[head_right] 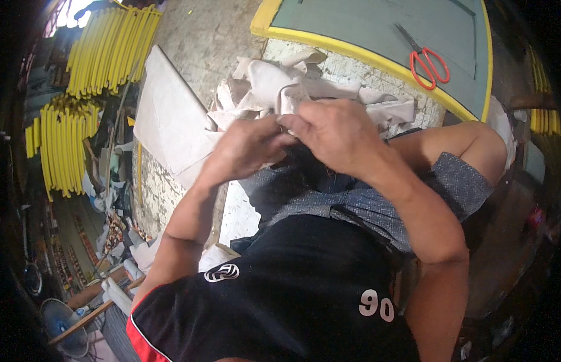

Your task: The person uses red-handled scissors to cut a white fabric bag into strips. They repeatedly cut, pull, and trim the fabric while seated on the floor.

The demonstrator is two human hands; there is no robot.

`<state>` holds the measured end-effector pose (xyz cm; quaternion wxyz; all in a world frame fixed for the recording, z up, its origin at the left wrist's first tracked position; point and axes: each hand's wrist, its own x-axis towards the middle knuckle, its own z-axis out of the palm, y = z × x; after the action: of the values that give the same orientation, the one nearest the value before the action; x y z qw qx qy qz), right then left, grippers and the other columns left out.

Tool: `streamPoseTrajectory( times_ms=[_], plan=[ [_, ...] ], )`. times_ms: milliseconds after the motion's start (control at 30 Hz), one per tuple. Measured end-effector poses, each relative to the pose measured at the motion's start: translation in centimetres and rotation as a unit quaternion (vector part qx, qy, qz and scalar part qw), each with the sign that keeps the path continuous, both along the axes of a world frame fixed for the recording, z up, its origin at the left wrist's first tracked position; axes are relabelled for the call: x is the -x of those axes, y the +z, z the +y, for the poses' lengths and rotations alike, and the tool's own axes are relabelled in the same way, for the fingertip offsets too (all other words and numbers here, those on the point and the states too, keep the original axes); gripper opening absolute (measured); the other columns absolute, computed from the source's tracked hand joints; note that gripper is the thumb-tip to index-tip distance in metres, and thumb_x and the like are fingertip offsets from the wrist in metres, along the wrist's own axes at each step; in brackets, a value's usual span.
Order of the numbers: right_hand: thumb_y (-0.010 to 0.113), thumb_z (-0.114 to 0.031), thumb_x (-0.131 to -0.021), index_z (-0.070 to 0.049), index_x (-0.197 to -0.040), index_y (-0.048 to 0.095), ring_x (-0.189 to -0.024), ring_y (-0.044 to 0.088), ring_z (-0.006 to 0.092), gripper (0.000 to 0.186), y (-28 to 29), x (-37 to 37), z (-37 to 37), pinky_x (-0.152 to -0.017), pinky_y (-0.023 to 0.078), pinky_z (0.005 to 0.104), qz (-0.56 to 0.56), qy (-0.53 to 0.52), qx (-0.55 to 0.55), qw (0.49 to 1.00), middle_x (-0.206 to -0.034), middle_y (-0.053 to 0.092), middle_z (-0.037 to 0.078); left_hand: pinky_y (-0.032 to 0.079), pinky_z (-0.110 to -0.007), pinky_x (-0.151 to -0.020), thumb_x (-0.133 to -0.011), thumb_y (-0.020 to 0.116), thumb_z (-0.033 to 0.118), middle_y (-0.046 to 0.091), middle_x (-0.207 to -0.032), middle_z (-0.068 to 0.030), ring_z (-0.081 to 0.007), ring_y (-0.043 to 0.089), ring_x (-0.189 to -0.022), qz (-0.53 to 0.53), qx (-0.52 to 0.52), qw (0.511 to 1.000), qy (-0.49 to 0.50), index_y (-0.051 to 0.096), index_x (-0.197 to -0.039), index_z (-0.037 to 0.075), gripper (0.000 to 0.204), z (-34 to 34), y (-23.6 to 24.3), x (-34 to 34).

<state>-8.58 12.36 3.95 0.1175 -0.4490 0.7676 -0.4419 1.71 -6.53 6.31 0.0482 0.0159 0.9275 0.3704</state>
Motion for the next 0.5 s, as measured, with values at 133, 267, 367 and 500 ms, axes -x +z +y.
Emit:
streamPoseTrajectory(
  times_ms=[133, 267, 367, 500],
  plan=[
    [0.058, -0.033, -0.097, 0.000, -0.085, 0.066, -0.060, 0.056, 0.0375, 0.037, -3.5, 7.0, 4.9, -0.057, 0.044, 0.0436, -0.053, -0.149, -0.070, 0.985, -0.065, 0.056, 0.022, 0.054, -0.034, -0.061, -0.097, 0.059, 0.009, 0.070, -0.075, -0.0086, -0.0132, 0.065, -0.069, -0.067, -0.005, 0.991, 0.115, 0.063, -0.090, -0.002, 0.014, -5.9, 2.5, -0.5],
    [0.057, -0.037, -0.098, 0.002, -0.081, 0.064, -0.055, 0.055, 0.0310, 0.043, -2.1, 5.3, 3.4, -0.054, 0.042, 0.0426, 0.030, -0.104, -0.021, 0.994, -0.060, 0.051, 0.020, 0.049, -0.033, -0.060, -0.097, 0.063, 0.022, 0.068, -0.074, -0.0117, -0.0163, 0.062, -0.066, -0.074, 0.086, 0.993, 0.026, 0.064, -0.088, -0.001, 0.024, -5.0, 0.9, 0.2],
    [0.057, -0.039, -0.099, 0.002, -0.072, 0.055, -0.051, 0.044, 0.0268, 0.049, -3.6, 8.9, 6.6, -0.053, 0.040, 0.0415, 0.024, -0.114, -0.040, 0.992, -0.056, 0.043, 0.018, 0.045, -0.035, -0.056, -0.096, 0.065, 0.027, 0.060, -0.067, -0.0132, -0.0178, 0.059, -0.061, -0.012, -0.018, 0.991, 0.133, 0.063, -0.087, -0.001, 0.029, -7.3, 0.4, -1.1],
    [0.056, -0.039, -0.099, 0.001, -0.072, 0.056, -0.053, 0.040, 0.0270, 0.048, -4.9, 8.5, 6.8, -0.053, 0.038, 0.0410, -0.007, -0.133, -0.076, 0.988, -0.056, 0.042, 0.017, 0.045, -0.030, -0.056, -0.094, 0.067, 0.018, 0.060, -0.066, -0.0079, -0.0129, 0.054, -0.061, -0.065, 0.032, 0.994, 0.087, 0.064, -0.086, -0.001, 0.020, -8.1, 2.6, -1.7]
  ],
)
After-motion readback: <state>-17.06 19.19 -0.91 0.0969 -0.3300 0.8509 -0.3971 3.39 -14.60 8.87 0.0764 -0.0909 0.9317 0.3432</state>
